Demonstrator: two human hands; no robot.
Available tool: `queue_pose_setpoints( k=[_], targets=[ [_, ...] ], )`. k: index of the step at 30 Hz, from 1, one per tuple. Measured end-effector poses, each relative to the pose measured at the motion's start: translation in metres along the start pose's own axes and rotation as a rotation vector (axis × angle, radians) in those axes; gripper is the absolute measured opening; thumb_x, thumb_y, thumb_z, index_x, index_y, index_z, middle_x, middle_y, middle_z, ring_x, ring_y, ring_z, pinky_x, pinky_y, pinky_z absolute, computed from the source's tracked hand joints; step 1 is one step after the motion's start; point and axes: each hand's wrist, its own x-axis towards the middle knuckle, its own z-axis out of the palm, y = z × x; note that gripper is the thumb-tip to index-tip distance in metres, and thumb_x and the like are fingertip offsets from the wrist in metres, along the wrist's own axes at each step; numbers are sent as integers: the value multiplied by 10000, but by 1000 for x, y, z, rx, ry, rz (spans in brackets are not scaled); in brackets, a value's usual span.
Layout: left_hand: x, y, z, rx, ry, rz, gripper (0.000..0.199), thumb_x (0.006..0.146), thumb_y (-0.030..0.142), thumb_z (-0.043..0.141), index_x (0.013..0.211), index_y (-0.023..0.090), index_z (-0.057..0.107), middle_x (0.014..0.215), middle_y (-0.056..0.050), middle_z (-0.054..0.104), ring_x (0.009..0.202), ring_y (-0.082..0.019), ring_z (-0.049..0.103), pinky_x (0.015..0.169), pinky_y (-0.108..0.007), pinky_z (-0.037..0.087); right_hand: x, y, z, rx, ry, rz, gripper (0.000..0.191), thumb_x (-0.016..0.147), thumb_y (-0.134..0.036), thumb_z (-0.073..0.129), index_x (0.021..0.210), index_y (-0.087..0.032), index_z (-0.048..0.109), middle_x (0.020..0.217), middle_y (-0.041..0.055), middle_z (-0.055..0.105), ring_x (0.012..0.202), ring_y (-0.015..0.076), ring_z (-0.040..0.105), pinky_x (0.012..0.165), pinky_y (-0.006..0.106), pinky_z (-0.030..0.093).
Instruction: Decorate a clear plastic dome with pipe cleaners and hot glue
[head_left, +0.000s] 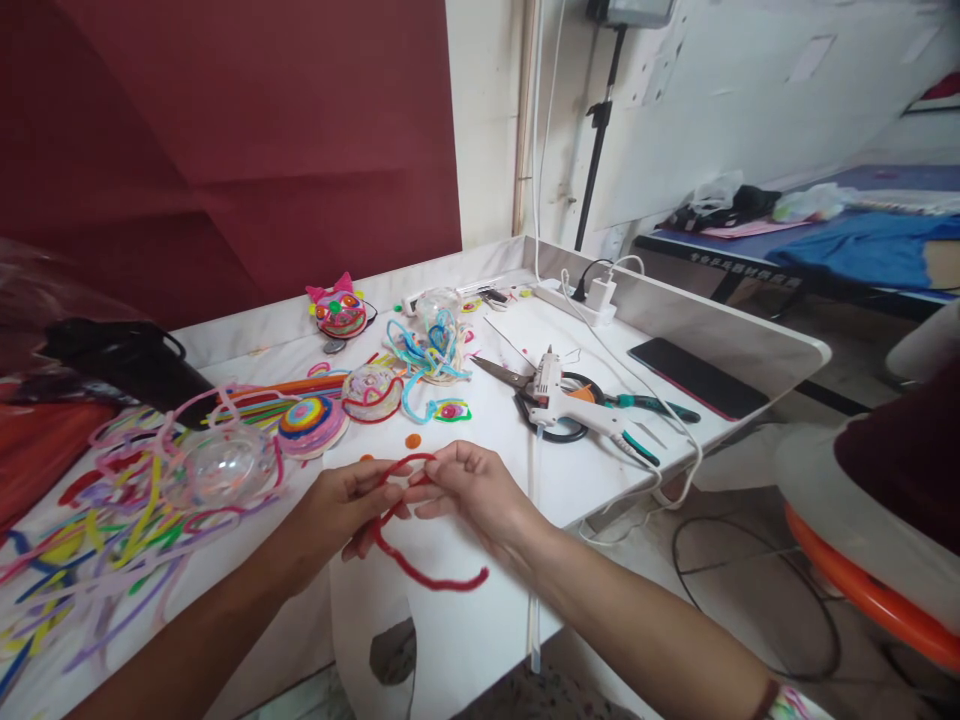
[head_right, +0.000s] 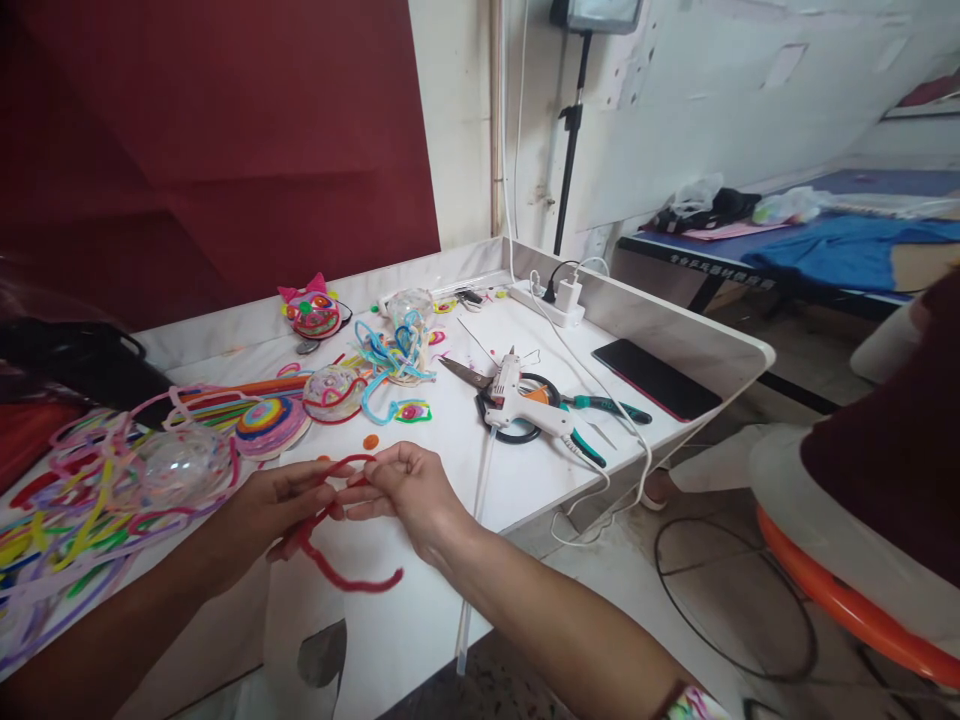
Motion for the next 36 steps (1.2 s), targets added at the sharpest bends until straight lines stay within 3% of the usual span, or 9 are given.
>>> queue_pose_setpoints(
  k=[3, 10, 14, 18, 21, 26, 31, 36],
  targets=[
    [7, -2, -3, -2, 13, -9, 604, 732, 557, 636, 1185, 158, 610, 722, -5, 644, 387, -46, 380, 366, -199, 243, 3, -3, -3, -85, -13, 11, 433, 586, -415, 845, 744, -158, 534, 710, 46, 704, 630, 201, 715, 518, 265, 562],
    [24, -9, -6, 25, -56, 12, 441, 758, 519, 596, 926, 118, 672, 624, 25, 537, 402, -48, 380, 368, -191, 229, 15, -14, -11, -319, -7, -8, 463, 503, -486, 846, 688, -143, 596, 671, 23, 665, 605, 159, 652, 490, 261, 537],
    [30, -11, -6, -4, -4, 35, 457, 749, 503, 597, 1003, 127, 649, 593, 41, 529, 391, -58, 388, 363, -191, 244, 22, -16, -19, -486, 0, -46, 366, 548, -433, 826, 674, -141, 644, 558, -37, 572, 459, 70, 469, 417, 202, 393],
    [35, -9, -9, 91, 83, 104, 398, 758, 469, 564, 1005, 159, 596, 649, 9, 638, 416, -86, 451, 379, -202, 312, 39, -19, -31, -603, 32, -82, 310, 594, -415, 785, 683, -145, 659, 507, -60, 508, 434, 57, 369, 422, 210, 278],
    [43, -6, -12, 279, 170, 147, 237, 783, 419, 498, 837, 194, 551, 640, 3, 686, 416, -104, 482, 401, -213, 345, 58, -20, -39, -767, 58, -119, 261, 620, -383, 758, 678, -149, 656, 510, -60, 505, 455, 67, 393, 459, 216, 297],
    [62, 0, -18, 578, 313, 223, 182, 721, 353, 495, 688, 198, 584, 574, 15, 665, 470, -127, 541, 460, -223, 356, 79, -19, -43, -906, 77, -123, 152, 673, -298, 706, 668, -157, 650, 507, -50, 538, 480, 86, 457, 488, 214, 324],
    [78, 3, -26, 594, 291, 236, 163, 665, 320, 528, 595, 191, 597, 496, 25, 613, 472, -129, 539, 465, -220, 343, 84, -23, -42, -943, 45, -68, 151, 728, -239, 658, 611, -149, 624, 468, -40, 546, 435, 71, 437, 464, 200, 325],
    [80, 0, -33, 534, 255, 221, 168, 678, 331, 523, 655, 190, 612, 495, 23, 616, 451, -135, 556, 433, -209, 359, 83, -36, -36, -904, -12, 19, 85, 736, -149, 647, 654, -137, 626, 452, -45, 541, 381, 55, 406, 413, 182, 317]
  ],
)
